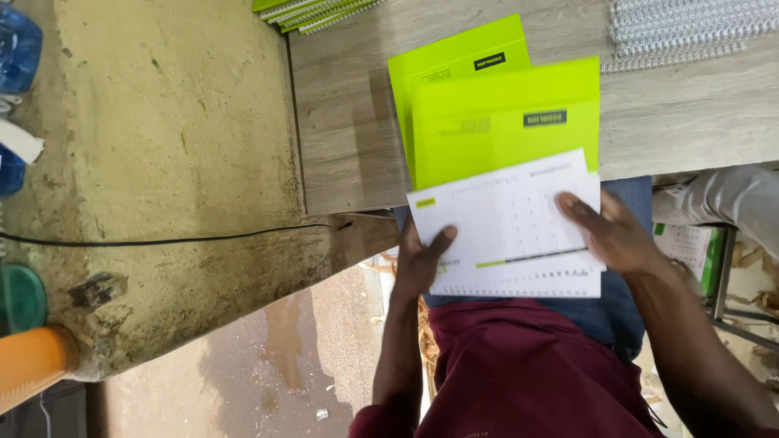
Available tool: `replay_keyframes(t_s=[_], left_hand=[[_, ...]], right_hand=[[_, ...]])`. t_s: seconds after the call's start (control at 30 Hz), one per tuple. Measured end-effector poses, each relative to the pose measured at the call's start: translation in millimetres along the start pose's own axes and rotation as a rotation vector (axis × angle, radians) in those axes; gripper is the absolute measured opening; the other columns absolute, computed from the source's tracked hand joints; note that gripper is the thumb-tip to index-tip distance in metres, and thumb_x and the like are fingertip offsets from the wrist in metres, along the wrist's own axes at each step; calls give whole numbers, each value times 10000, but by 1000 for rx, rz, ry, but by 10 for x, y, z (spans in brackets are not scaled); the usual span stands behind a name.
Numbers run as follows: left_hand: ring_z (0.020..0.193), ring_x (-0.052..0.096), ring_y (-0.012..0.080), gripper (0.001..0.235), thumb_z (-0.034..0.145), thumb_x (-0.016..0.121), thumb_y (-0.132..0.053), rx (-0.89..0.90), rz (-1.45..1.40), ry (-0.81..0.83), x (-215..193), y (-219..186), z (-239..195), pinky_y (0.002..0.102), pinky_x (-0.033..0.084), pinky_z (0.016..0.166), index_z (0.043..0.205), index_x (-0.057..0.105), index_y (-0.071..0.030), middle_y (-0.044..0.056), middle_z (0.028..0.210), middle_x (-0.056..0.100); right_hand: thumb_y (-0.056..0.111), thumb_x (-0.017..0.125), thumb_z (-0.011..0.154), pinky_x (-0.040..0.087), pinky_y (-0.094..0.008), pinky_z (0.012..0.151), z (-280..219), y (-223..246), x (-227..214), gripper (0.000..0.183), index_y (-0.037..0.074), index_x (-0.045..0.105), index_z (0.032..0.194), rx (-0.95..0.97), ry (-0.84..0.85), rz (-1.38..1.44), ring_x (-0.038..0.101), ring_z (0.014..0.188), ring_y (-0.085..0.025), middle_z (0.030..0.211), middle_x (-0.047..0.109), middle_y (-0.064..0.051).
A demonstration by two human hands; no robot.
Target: The person sits and assembles spiral-bound notebooks by hand. They open a lime-green notebook, pick up a metal spiral binding from the table, and insert it into the holes of the notebook pages. They repeat this process for several notebooks, stacking the completed ones on the table.
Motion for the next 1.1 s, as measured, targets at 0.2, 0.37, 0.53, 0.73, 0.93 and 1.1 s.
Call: replay_keyframes(t_s=[0.2,0.37,0.53,0.73,0.93,1.1], left_hand=[[1077,731,223,377,892,792,-293,494,228,-117,-71,-1037,469,373,609,880,1173,684,-66,99,1153,763],[1137,670,263,635,828,843,-234,492,57,-40,-95,-928,614,395,572,954,1344,508,-75,114,1250,687],[853,502,124,414,824,854,-229,460,128,-256,-111,-678,691,313,425,737,1020,498,-154,-21,909,529],[968,411,148,547,824,847,-220,558,166,-191,-36,-953,516,344,354,846,1057,357,-147,17,1073,388],[1164,675,226,420,869,831,-203,501,46,-111,83,-797,686,376,576,1023,1237,646,-118,57,1208,699],[984,760,193,254,819,864,-128,505,30,-171,77,-895,660,352,663,876,1029,725,-97,46,1003,772]], right_hand=[[446,674,985,181,-304,469,267,792,-368,518,34,618,1294,-1028,-364,15,268,520,-39,616,413,29],[225,605,952,367,-449,1259,122,1130,-191,698,-41,283,1511,-1222,6,291,417,1476,-368,1525,433,-226],[221,621,1020,505,-416,1019,536,752,-74,418,-12,524,1354,-1087,-158,248,606,1244,-295,1327,630,-173],[143,638,1018,479,-401,1092,329,884,-148,406,12,473,1364,-1173,-161,384,569,1277,-267,1340,588,-159],[152,615,1015,436,-457,1144,487,822,-131,474,14,385,1406,-1122,-103,353,511,1347,-305,1399,533,-177],[206,779,1065,374,-368,626,756,546,-343,434,91,475,777,-1078,-464,164,487,704,-133,722,509,-8]])
Point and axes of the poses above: each hand's wrist, its own z-axis towards the middle knuckle, its own x-axis out of the palm, y = z × x, the point moved 4 cm from there along z, towards the middle knuckle
